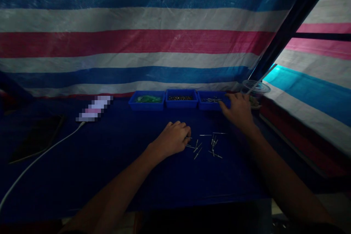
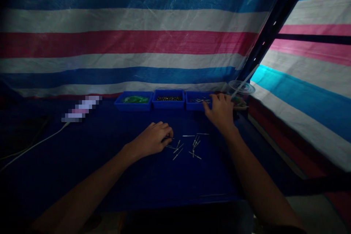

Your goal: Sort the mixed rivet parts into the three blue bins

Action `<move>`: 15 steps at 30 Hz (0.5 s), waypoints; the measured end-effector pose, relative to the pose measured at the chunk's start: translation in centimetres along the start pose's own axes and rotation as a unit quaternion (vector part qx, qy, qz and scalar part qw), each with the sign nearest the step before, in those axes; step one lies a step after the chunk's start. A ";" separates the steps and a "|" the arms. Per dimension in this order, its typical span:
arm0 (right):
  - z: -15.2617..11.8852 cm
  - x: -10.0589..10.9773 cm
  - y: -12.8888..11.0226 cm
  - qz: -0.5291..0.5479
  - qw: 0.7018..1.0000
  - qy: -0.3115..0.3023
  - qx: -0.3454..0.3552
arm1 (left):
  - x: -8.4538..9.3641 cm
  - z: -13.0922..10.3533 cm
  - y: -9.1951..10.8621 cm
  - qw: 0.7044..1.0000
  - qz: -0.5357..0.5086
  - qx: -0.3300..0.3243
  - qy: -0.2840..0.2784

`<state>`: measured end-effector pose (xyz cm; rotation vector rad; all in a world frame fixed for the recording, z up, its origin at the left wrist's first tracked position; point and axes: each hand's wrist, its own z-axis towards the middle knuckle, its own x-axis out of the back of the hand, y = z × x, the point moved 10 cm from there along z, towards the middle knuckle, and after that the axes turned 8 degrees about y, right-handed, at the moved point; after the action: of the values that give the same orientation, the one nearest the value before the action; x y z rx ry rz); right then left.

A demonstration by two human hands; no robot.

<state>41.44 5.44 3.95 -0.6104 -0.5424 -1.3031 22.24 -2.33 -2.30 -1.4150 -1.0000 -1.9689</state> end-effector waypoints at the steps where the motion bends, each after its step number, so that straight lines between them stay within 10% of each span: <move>1: -0.6 -0.3 -0.9 0.022 1.000 -0.013 0.013 | -0.2 0.0 0.0 1.000 0.000 0.002 0.001; 7: -3.7 -1.6 -9.6 0.200 0.953 -0.157 0.164 | 0.3 1.0 -1.3 0.989 -0.119 0.025 0.078; 15: -6.1 0.9 -14.6 0.239 0.917 -0.174 0.269 | 0.4 1.7 -6.1 0.868 -0.424 0.175 0.191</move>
<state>27.39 -1.62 1.70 -0.4673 -0.9382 -0.5405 18.49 2.69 -3.21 -0.3382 -1.8562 -2.3186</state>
